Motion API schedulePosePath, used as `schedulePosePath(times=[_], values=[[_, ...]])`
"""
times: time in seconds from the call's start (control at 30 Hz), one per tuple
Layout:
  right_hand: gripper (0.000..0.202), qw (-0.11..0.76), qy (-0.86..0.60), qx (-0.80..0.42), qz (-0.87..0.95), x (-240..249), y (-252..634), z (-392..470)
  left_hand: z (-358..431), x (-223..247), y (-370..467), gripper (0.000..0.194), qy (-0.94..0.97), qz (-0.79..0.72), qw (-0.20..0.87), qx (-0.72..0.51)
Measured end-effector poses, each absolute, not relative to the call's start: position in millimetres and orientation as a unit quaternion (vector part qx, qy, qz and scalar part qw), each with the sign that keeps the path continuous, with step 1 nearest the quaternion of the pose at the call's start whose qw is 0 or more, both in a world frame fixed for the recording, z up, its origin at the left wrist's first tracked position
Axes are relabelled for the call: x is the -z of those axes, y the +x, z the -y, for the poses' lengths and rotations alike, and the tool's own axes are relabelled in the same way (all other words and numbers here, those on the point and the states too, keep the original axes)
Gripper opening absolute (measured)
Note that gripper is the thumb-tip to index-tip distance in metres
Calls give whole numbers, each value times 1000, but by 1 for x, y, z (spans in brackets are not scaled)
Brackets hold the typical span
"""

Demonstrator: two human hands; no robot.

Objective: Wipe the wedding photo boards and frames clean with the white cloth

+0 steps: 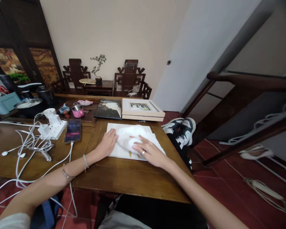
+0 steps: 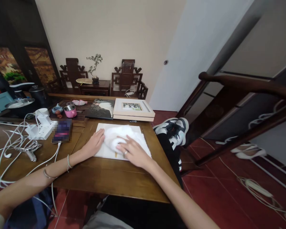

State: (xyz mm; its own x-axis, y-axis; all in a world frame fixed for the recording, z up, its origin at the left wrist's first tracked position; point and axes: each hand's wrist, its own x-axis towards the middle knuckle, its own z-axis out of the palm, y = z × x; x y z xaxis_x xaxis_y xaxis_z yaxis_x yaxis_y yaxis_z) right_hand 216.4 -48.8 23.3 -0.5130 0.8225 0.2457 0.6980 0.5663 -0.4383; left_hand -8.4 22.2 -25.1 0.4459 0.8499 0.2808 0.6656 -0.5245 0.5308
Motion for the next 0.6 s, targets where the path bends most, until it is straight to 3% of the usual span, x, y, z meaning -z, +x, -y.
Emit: schedulePosePath(times=[0.17,0.43,0.6], values=[[47,263,-522,-161,795,-15,213,-9,-22,26,-10,42,859,-449,128,-210],[46,278,-488,-204,802,-29,155,-58,-24,26,-12,43,869,-431,108,-218],[51,289,-504,-211,786,-23,197,-55,-25,31,-12,42,861,-440,117,-227]])
